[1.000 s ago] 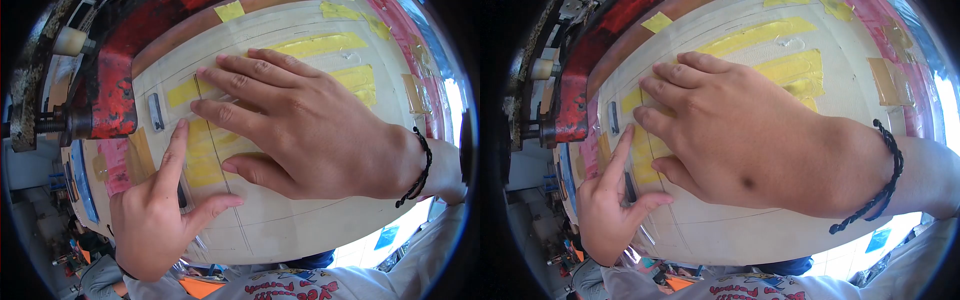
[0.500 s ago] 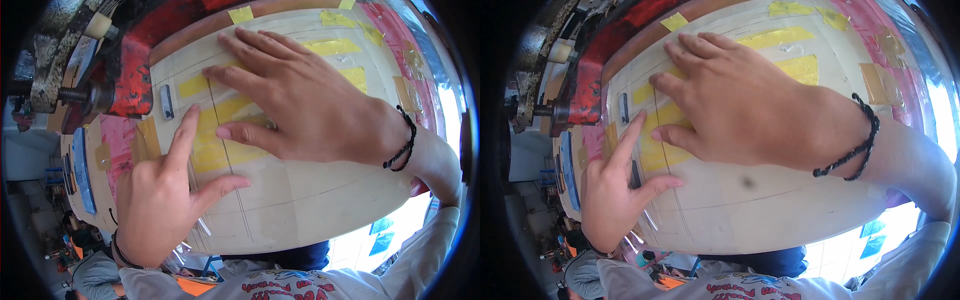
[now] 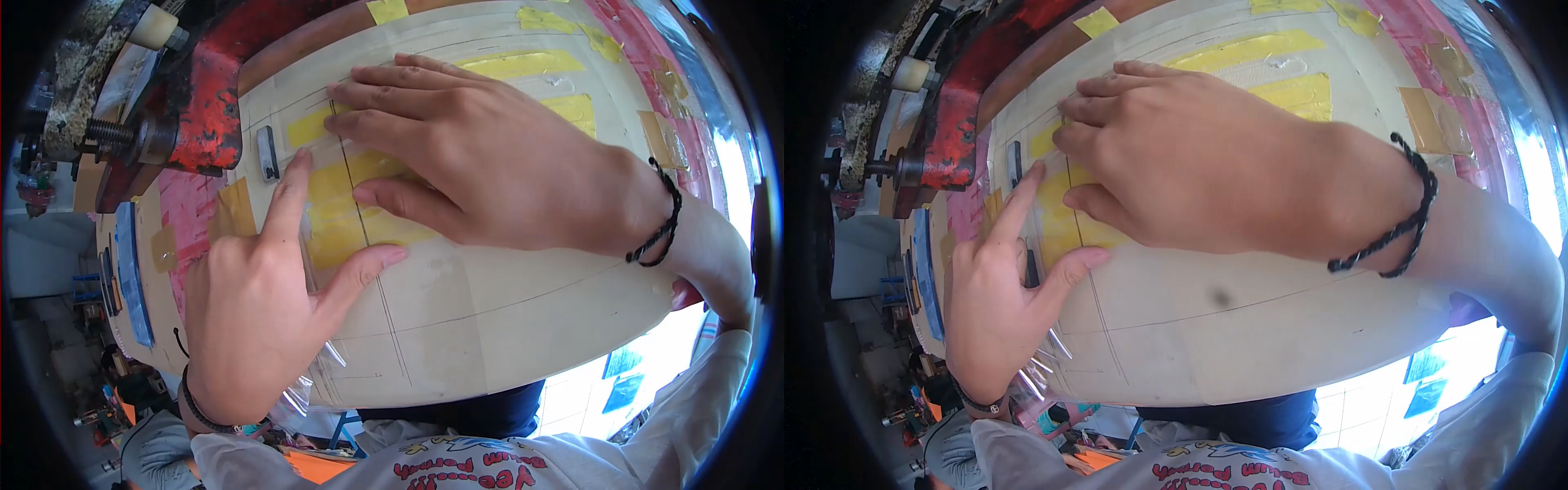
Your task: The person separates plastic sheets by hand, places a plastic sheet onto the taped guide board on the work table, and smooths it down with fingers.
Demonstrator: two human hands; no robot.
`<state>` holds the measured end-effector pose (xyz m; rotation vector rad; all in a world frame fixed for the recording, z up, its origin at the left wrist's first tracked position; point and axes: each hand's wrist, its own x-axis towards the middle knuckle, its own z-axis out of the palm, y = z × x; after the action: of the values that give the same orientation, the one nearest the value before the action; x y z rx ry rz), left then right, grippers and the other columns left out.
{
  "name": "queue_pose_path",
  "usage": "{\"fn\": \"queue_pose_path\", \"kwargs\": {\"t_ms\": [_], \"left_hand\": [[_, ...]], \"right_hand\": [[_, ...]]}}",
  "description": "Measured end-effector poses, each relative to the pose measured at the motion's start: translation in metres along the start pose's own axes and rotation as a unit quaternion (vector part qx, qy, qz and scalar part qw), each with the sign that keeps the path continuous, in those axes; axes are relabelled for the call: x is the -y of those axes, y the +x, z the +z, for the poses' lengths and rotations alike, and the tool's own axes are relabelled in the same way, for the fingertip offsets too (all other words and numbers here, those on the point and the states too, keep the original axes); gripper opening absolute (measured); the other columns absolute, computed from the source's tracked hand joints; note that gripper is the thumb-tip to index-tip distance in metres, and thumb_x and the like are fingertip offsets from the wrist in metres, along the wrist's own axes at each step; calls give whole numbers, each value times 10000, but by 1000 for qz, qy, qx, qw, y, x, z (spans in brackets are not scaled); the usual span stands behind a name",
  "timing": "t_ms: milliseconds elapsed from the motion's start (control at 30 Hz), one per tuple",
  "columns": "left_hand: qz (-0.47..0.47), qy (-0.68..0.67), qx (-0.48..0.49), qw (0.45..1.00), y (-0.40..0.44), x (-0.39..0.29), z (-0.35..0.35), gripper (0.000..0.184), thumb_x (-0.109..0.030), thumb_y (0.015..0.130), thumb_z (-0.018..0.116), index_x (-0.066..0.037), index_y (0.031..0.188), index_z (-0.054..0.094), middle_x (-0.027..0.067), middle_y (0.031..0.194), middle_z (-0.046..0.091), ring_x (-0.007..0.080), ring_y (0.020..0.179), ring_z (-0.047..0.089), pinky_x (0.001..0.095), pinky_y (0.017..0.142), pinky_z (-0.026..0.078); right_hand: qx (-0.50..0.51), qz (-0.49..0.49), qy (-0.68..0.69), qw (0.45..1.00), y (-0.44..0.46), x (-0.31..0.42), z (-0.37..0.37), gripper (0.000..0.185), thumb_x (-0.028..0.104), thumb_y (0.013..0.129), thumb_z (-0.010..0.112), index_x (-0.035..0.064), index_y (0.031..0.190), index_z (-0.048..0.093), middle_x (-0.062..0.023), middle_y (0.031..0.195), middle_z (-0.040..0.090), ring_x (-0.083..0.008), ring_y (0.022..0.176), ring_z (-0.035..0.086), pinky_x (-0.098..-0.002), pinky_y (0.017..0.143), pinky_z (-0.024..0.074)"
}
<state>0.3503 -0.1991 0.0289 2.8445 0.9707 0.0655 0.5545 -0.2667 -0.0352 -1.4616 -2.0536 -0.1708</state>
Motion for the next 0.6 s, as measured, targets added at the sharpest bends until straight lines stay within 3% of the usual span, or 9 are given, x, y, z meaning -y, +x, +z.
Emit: {"fn": "queue_pose_path", "kwargs": {"t_ms": [267,367,467,600], "left_hand": [[-25,4,24,999,5,-4,-5,865,-415,804,846,49,1451,508,145,480,453,176,385,401,375,441,325],[-41,-3,47,998,9,-7,-8,887,-459,799,836,55,1444,511,165,500,484,214,401,470,387,464,384],[-28,17,28,999,8,-4,-4,898,-494,797,823,58,1436,517,205,566,549,280,459,555,412,521,456],[-68,29,71,995,12,-11,-10,902,-524,795,811,56,1425,527,259,667,617,347,538,617,446,579,497]], "right_hand": [[-22,-40,-38,998,-2,-8,10,432,236,1038,495,-98,1298,583,-266,1311,636,-384,1322,548,-428,1176,374],[-45,-50,-38,997,-2,-10,12,392,211,1023,512,-100,1240,609,-253,1272,654,-388,1281,574,-435,1148,403],[-57,-31,-29,997,1,-4,7,307,177,934,603,-72,1099,673,-209,1143,694,-356,1152,645,-421,1061,483],[-46,-34,-67,996,3,8,-3,229,149,789,674,-28,928,715,-137,991,700,-289,996,687,-383,890,570]]}}
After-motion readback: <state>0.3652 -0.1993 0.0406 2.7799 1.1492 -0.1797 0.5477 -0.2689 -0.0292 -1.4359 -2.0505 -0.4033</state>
